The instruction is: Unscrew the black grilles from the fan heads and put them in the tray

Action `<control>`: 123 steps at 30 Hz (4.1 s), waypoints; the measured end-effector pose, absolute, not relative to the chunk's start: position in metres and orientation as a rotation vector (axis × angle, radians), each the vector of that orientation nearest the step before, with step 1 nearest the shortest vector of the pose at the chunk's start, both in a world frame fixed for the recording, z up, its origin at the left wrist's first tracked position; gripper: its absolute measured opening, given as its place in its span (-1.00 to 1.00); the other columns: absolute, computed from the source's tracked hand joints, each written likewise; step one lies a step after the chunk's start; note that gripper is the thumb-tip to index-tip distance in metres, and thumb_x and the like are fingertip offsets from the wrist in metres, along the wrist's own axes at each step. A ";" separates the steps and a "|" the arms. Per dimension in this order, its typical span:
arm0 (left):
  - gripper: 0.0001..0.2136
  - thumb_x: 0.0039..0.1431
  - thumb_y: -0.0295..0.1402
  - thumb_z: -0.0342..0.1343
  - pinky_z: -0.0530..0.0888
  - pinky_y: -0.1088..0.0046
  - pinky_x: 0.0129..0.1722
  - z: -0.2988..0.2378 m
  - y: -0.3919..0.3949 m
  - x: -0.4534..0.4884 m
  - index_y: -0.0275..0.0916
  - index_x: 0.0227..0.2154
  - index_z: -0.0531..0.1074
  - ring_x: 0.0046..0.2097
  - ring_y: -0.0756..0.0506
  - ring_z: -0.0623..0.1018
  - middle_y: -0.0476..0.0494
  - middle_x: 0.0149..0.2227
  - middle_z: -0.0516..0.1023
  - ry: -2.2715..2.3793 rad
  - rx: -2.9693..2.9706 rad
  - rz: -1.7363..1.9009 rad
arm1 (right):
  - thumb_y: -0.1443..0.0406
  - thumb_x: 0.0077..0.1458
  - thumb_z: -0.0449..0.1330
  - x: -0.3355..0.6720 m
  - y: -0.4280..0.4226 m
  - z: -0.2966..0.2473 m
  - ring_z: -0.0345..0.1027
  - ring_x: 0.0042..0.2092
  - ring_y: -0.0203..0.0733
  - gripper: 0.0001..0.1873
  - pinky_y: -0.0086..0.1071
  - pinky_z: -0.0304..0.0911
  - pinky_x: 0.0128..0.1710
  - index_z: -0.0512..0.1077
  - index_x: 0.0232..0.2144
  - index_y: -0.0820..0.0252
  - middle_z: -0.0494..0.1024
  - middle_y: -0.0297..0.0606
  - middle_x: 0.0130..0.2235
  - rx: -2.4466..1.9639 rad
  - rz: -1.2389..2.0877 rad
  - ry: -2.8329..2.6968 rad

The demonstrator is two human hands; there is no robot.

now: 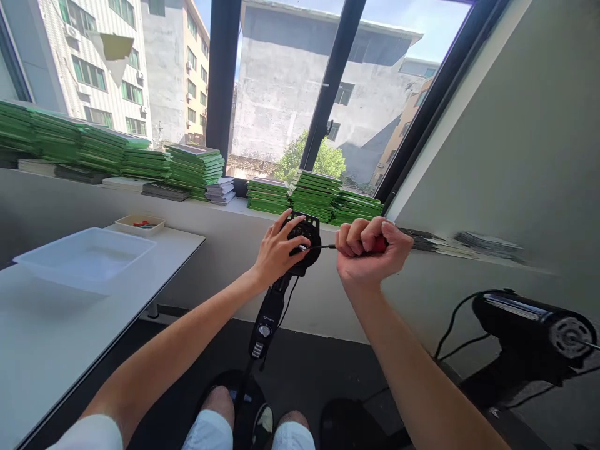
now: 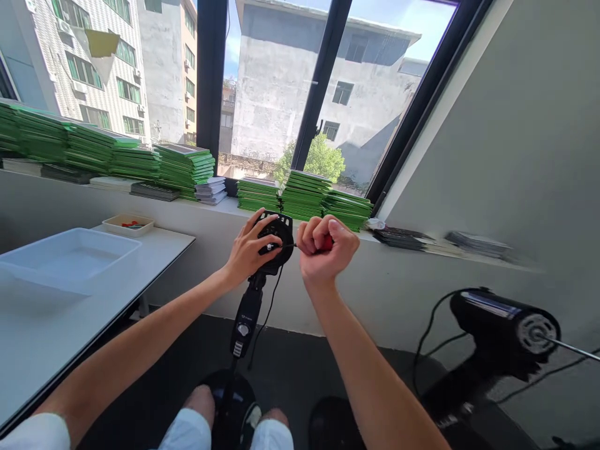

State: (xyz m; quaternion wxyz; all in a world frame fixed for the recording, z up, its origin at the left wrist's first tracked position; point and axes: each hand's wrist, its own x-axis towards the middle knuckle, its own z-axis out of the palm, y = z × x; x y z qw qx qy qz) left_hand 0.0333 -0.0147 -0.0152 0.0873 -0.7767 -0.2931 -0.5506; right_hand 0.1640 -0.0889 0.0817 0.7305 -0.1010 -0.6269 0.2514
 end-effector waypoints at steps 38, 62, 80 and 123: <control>-0.15 0.06 -0.24 0.40 0.52 0.05 0.12 -0.017 -0.017 0.037 -0.07 0.35 0.07 0.27 -0.36 0.43 -0.30 0.27 0.36 -1.384 -2.339 -1.911 | 0.02 0.45 -0.27 0.171 -0.172 0.123 0.39 -0.49 -0.11 -0.43 -0.36 -0.12 -0.50 0.40 -0.06 0.27 0.51 -0.16 -0.54 -1.845 -1.252 -2.251; 0.15 -0.07 -0.19 0.49 0.43 -0.05 0.20 -0.015 -0.009 0.028 -0.01 0.46 -0.17 0.37 -0.45 0.29 -0.34 0.36 0.24 -1.426 -2.440 -2.053 | 0.09 0.36 -0.08 0.177 -0.164 0.128 0.24 -0.61 -0.21 -0.55 -0.43 -0.15 -0.54 0.35 0.06 0.26 0.48 -0.27 -0.57 -1.677 -1.231 -2.425; 0.02 0.02 -0.19 0.44 0.41 -0.03 0.23 -0.015 -0.005 0.031 -0.05 0.44 -0.06 0.33 -0.40 0.35 -0.32 0.28 0.29 -1.361 -2.482 -1.975 | 0.11 0.37 -0.10 0.183 -0.162 0.118 0.32 -0.57 -0.18 -0.57 -0.41 -0.15 -0.52 0.36 0.06 0.23 0.55 -0.24 -0.52 -1.631 -1.159 -2.401; 0.02 0.04 -0.17 0.42 0.41 0.04 0.23 -0.018 -0.004 0.029 -0.01 0.44 -0.10 0.32 -0.37 0.34 -0.28 0.25 0.32 -1.348 -2.421 -1.914 | -0.10 0.34 -0.19 0.184 -0.160 0.123 0.30 -0.57 -0.13 -0.37 -0.39 -0.05 -0.52 0.39 0.02 0.25 0.51 -0.21 -0.55 -1.710 -1.020 -2.298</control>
